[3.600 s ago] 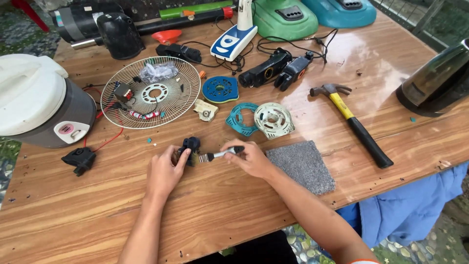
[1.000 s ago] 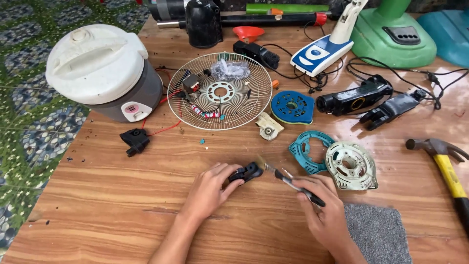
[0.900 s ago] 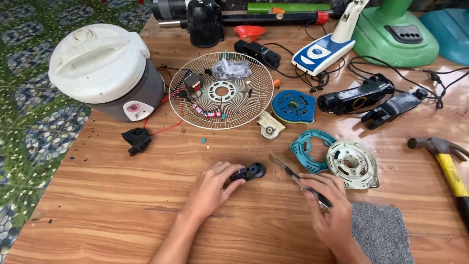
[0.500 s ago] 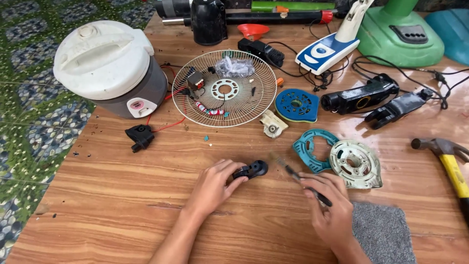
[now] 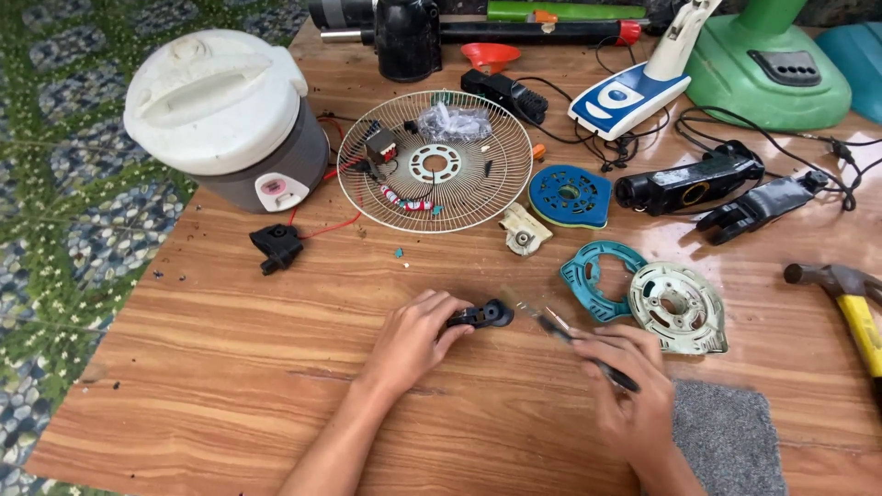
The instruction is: Cleaning dust and debris from black and white plastic appliance housings using a small brush.
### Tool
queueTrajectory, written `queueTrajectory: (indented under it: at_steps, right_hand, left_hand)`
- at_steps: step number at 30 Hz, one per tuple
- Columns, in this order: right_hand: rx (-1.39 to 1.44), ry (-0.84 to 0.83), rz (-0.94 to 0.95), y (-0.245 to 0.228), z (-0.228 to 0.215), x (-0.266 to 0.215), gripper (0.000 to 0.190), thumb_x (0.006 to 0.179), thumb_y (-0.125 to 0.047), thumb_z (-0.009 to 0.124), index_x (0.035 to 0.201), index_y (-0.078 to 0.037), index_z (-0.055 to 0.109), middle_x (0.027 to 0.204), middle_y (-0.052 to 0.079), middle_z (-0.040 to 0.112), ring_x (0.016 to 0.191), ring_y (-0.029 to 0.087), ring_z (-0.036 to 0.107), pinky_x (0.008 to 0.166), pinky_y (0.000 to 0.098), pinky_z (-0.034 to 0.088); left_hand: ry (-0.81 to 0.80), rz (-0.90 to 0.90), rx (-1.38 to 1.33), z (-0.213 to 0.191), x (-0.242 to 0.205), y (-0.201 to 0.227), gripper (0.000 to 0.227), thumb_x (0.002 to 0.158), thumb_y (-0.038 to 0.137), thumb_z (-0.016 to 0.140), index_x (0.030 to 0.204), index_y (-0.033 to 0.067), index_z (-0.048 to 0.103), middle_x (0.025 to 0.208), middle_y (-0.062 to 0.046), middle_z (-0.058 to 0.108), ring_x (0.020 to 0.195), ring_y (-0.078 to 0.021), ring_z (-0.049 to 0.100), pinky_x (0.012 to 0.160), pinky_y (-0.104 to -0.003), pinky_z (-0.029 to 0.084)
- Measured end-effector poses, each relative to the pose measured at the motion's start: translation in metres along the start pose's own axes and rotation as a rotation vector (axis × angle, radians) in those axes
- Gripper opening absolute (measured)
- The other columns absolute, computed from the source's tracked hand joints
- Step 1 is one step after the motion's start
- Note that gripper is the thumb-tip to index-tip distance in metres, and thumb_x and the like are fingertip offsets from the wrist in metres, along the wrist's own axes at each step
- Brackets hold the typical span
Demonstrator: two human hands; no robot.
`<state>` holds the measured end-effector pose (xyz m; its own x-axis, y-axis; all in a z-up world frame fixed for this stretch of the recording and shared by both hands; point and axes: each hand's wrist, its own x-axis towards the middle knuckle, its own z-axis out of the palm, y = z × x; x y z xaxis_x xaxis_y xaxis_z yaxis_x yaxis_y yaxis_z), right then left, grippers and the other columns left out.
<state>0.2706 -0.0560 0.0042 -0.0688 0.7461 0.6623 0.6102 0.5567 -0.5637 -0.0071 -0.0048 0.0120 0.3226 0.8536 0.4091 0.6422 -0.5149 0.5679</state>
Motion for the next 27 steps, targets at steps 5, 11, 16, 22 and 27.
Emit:
queueTrajectory:
  at_steps: [5,11,16,22,27]
  right_hand:
    - [0.011,0.036,0.017,-0.007,-0.003,-0.001,0.025,0.078,0.001,0.073,0.103,-0.004,0.073,0.108,0.006,0.078,0.111,0.022,0.061,0.102,0.0344,0.049]
    - [-0.001,0.042,-0.004,0.007,0.001,-0.005,0.025,0.081,-0.001,0.074,0.104,-0.008,0.074,0.108,0.007,0.079,0.106,0.02,0.061,0.099,0.0329,0.045]
    - [0.037,0.019,0.043,0.007,0.005,0.001,0.021,0.087,-0.009,0.071,0.108,-0.007,0.072,0.102,0.007,0.075,0.099,0.019,0.061,0.091,0.031,0.046]
    - [-0.06,-0.054,-0.01,-0.004,0.006,0.018,0.022,0.087,-0.005,0.07,0.109,-0.005,0.071,0.102,0.008,0.075,0.091,0.02,0.062,0.085,0.032,0.051]
    - [-0.215,-0.276,-0.212,0.007,0.004,0.035,0.021,0.09,-0.019,0.068,0.11,-0.013,0.071,0.109,0.0,0.076,0.08,0.013,0.058,0.08,0.0293,0.045]
  left_hand:
    - [-0.01,-0.018,0.002,-0.004,0.002,0.002,0.023,0.082,0.016,0.077,0.103,0.0104,0.071,0.092,0.001,0.072,0.078,-0.0217,0.064,0.071,-0.037,0.053]
    - [-0.025,-0.026,0.008,-0.003,0.002,0.003,0.024,0.081,0.016,0.077,0.104,0.0104,0.071,0.094,0.001,0.073,0.081,-0.0199,0.065,0.074,-0.037,0.054]
    - [-0.025,-0.045,0.025,-0.002,0.003,0.003,0.024,0.082,0.017,0.078,0.105,0.0115,0.072,0.094,0.002,0.073,0.08,-0.0187,0.065,0.073,-0.036,0.054]
    - [-0.011,-0.041,0.042,-0.003,0.003,0.006,0.022,0.083,0.018,0.076,0.104,0.0112,0.071,0.093,0.002,0.073,0.08,-0.0195,0.065,0.074,-0.037,0.054]
    - [0.007,-0.04,0.04,-0.001,0.004,0.003,0.023,0.085,0.018,0.075,0.106,0.0101,0.071,0.094,0.0,0.073,0.08,-0.0202,0.065,0.073,-0.037,0.054]
